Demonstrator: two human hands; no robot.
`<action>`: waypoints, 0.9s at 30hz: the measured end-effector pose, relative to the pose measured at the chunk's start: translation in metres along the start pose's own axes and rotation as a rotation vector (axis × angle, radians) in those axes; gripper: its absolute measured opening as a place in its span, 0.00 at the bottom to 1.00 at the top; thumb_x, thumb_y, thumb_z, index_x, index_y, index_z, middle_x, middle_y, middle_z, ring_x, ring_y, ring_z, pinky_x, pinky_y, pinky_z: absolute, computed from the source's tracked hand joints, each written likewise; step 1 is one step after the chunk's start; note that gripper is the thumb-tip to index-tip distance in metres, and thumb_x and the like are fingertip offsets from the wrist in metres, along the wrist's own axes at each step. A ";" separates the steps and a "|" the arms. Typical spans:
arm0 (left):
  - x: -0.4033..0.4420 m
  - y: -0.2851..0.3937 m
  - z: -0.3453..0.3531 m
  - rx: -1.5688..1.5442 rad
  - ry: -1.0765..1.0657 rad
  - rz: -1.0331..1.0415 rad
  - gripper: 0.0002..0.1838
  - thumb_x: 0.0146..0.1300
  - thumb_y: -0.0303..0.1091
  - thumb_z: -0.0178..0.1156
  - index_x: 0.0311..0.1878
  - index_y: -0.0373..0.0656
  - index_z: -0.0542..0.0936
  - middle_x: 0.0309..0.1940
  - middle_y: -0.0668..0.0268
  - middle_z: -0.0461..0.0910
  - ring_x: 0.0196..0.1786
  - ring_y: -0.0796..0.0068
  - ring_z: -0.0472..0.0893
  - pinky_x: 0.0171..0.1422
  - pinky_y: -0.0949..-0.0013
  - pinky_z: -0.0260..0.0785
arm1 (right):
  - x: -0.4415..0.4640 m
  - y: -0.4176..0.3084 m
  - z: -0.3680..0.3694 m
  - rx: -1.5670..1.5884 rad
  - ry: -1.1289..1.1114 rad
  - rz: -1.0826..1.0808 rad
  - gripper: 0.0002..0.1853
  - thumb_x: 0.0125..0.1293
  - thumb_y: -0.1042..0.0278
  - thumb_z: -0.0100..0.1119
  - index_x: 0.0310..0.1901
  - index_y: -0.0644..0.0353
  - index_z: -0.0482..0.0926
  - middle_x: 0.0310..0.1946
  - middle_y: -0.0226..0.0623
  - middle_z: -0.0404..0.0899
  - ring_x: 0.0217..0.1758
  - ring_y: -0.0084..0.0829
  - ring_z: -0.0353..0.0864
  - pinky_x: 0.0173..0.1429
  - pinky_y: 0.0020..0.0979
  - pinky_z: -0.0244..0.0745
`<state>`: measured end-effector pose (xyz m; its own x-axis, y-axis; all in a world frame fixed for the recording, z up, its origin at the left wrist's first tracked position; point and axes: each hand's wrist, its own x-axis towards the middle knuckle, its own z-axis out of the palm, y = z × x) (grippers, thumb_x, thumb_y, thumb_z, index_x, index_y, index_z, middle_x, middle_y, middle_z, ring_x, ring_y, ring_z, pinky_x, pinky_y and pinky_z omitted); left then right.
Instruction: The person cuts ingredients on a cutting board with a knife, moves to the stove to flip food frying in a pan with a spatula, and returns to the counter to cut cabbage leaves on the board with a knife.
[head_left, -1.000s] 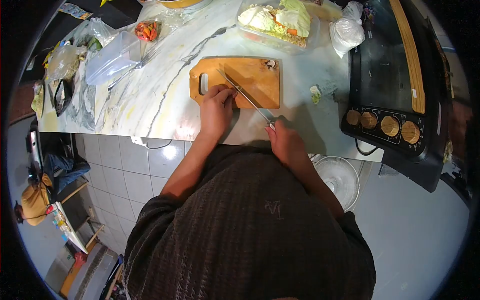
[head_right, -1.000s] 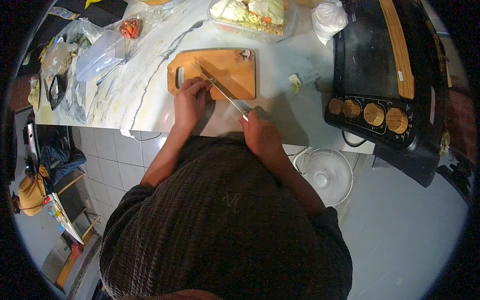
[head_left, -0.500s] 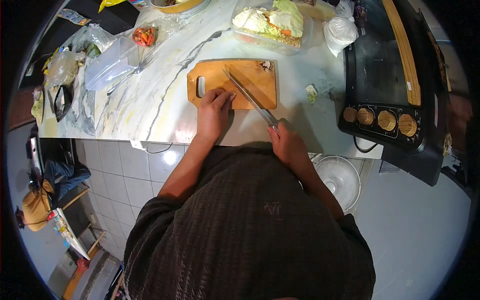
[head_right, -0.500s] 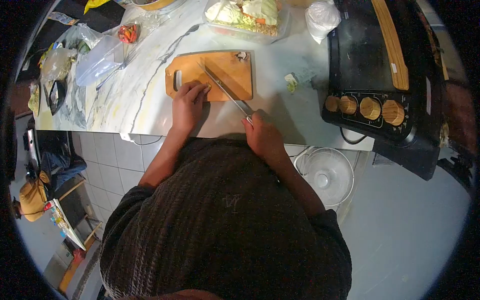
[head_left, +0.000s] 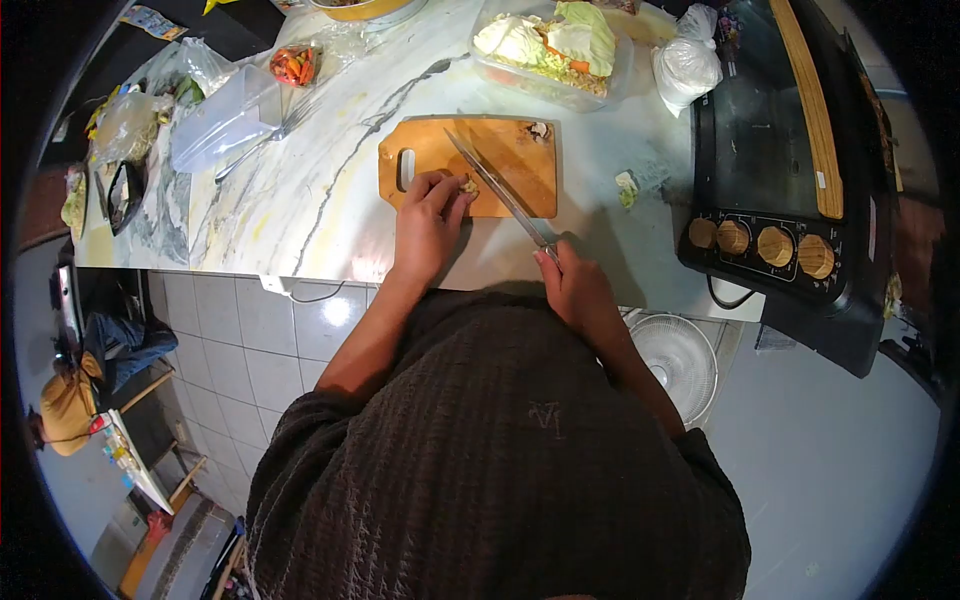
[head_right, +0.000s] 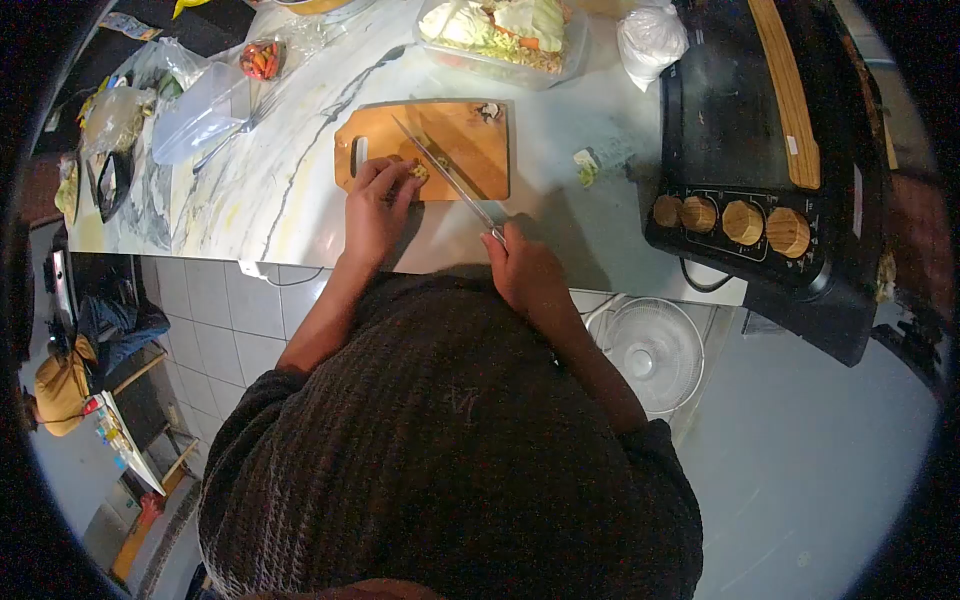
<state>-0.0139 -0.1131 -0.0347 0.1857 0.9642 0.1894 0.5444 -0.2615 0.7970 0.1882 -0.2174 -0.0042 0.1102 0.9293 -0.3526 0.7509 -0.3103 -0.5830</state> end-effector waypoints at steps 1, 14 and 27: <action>0.000 0.001 -0.001 -0.035 -0.025 -0.048 0.10 0.61 0.27 0.67 0.46 0.38 0.85 0.42 0.56 0.80 0.38 0.58 0.83 0.42 0.62 0.76 | 0.000 0.000 0.000 -0.006 -0.004 0.000 0.16 0.74 0.57 0.55 0.37 0.64 0.72 0.28 0.57 0.79 0.35 0.63 0.79 0.35 0.56 0.70; 0.003 -0.005 -0.001 0.032 -0.003 0.028 0.05 0.61 0.24 0.65 0.41 0.36 0.84 0.38 0.56 0.78 0.39 0.54 0.80 0.42 0.58 0.74 | 0.000 -0.003 -0.003 -0.058 -0.021 -0.055 0.17 0.73 0.55 0.56 0.37 0.63 0.72 0.27 0.59 0.79 0.33 0.64 0.78 0.35 0.56 0.70; 0.005 -0.007 -0.001 0.030 0.009 0.040 0.03 0.61 0.24 0.66 0.38 0.37 0.85 0.38 0.57 0.80 0.40 0.55 0.82 0.44 0.59 0.75 | 0.015 -0.002 0.006 -0.097 -0.063 -0.058 0.16 0.73 0.56 0.56 0.37 0.62 0.70 0.26 0.59 0.78 0.33 0.64 0.78 0.34 0.57 0.70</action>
<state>-0.0174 -0.1060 -0.0386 0.2002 0.9533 0.2260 0.5608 -0.3007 0.7715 0.1844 -0.2043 -0.0130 0.0263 0.9296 -0.3676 0.8147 -0.2330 -0.5310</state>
